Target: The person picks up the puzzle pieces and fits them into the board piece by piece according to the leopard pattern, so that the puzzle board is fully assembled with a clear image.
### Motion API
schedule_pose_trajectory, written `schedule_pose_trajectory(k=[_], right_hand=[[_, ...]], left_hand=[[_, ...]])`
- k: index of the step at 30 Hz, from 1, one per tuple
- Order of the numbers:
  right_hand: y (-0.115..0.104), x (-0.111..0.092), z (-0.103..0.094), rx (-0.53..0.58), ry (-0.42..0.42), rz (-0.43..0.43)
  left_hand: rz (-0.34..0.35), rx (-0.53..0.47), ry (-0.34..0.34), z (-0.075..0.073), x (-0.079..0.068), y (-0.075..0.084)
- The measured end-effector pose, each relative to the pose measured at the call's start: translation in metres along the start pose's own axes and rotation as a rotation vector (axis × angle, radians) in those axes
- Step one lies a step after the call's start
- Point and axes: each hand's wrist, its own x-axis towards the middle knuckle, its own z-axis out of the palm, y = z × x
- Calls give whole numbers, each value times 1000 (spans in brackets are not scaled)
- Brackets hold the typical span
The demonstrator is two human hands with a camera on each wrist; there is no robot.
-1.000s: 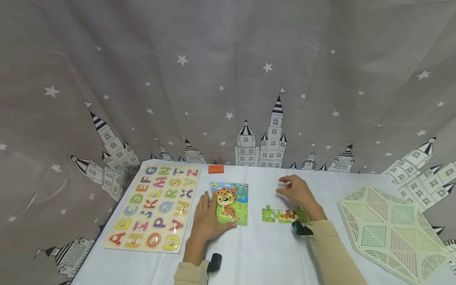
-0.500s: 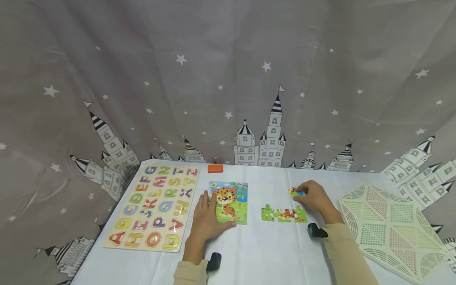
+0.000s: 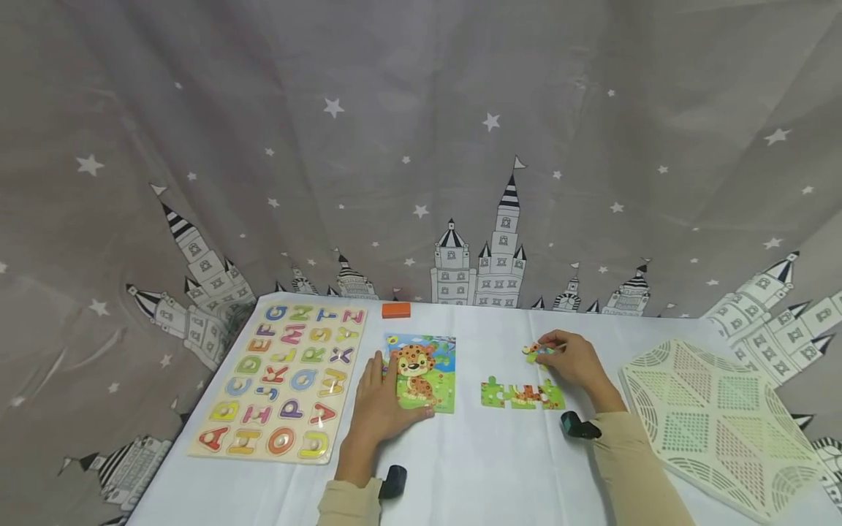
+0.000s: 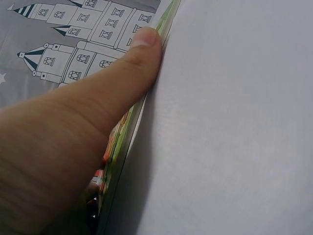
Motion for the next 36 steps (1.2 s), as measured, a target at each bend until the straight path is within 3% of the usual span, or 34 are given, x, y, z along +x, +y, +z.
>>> schedule_pose_trajectory(k=[4,8,15,22,28,36], right_hand=[[-14,-1,7,90,-35,-9],[-49,-2,20,175,-105,-81],[-106,0,68,199,-192,-149],[-124,-2,102,119,-195,-226],[-136,-7,108,41,-144,-231],[-141,-12,112,-18,-138,-228]], left_hand=[[-4,-1,-8,1,-1,-2],[-6,3,-1,0,-2,-3],[-4,3,0,-3,0,-2],[-4,20,-4,-1,2,-2],[-1,34,-6,-3,3,-1],[10,18,-11,-3,0,1]])
